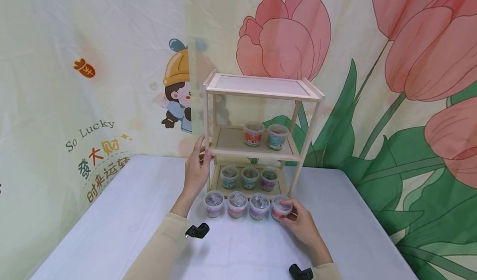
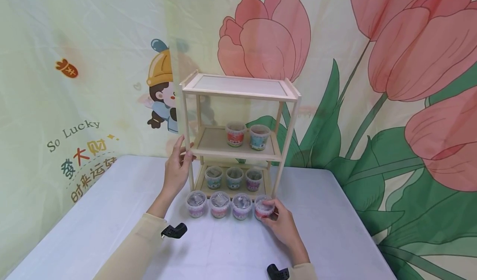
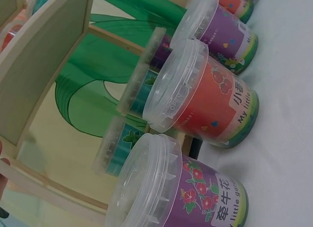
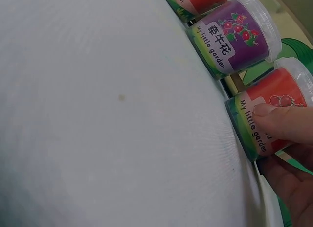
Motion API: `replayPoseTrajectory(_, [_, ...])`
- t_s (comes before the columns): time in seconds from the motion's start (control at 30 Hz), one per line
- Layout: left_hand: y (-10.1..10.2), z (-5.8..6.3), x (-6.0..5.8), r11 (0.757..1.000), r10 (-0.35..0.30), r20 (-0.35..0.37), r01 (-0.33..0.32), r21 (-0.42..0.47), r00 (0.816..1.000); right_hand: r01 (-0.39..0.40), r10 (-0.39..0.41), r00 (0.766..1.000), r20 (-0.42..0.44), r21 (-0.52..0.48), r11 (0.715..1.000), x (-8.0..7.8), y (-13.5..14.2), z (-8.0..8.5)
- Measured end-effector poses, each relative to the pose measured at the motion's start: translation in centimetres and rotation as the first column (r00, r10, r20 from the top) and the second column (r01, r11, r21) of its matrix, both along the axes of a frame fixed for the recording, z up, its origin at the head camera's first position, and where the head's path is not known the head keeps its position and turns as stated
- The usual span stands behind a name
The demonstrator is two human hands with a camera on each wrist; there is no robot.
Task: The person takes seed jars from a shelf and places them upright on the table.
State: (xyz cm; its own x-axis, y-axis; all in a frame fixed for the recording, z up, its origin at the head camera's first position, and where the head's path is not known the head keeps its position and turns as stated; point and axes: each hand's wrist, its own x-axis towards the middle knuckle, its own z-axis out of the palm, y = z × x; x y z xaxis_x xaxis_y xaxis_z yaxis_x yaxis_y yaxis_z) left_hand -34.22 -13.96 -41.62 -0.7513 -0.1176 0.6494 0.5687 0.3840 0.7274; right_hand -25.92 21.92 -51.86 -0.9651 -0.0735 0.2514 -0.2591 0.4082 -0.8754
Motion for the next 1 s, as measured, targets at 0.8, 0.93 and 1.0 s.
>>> replayPoseTrajectory(0.8, [-0.2,0.1,0.0,1.000,-0.003,0.003,0.003,0.004,1.000,-0.049,0.119,0.976,-0.183,0.348,0.936,1.2,-0.2,8.7])
replayPoseTrajectory(0.93, [-0.2,0.0,0.0,1.000,-0.015,0.013,0.015,0.011,1.000,-0.035,0.127,0.963,-0.237,0.356,0.934,1.0,-1.1,10.9])
replayPoseTrajectory(1.0, [-0.1,-0.1,0.0,1.000,-0.021,0.019,0.021,0.016,1.000,-0.034,0.131,0.957,-0.260,0.345,0.938,0.9,-1.5,11.9])
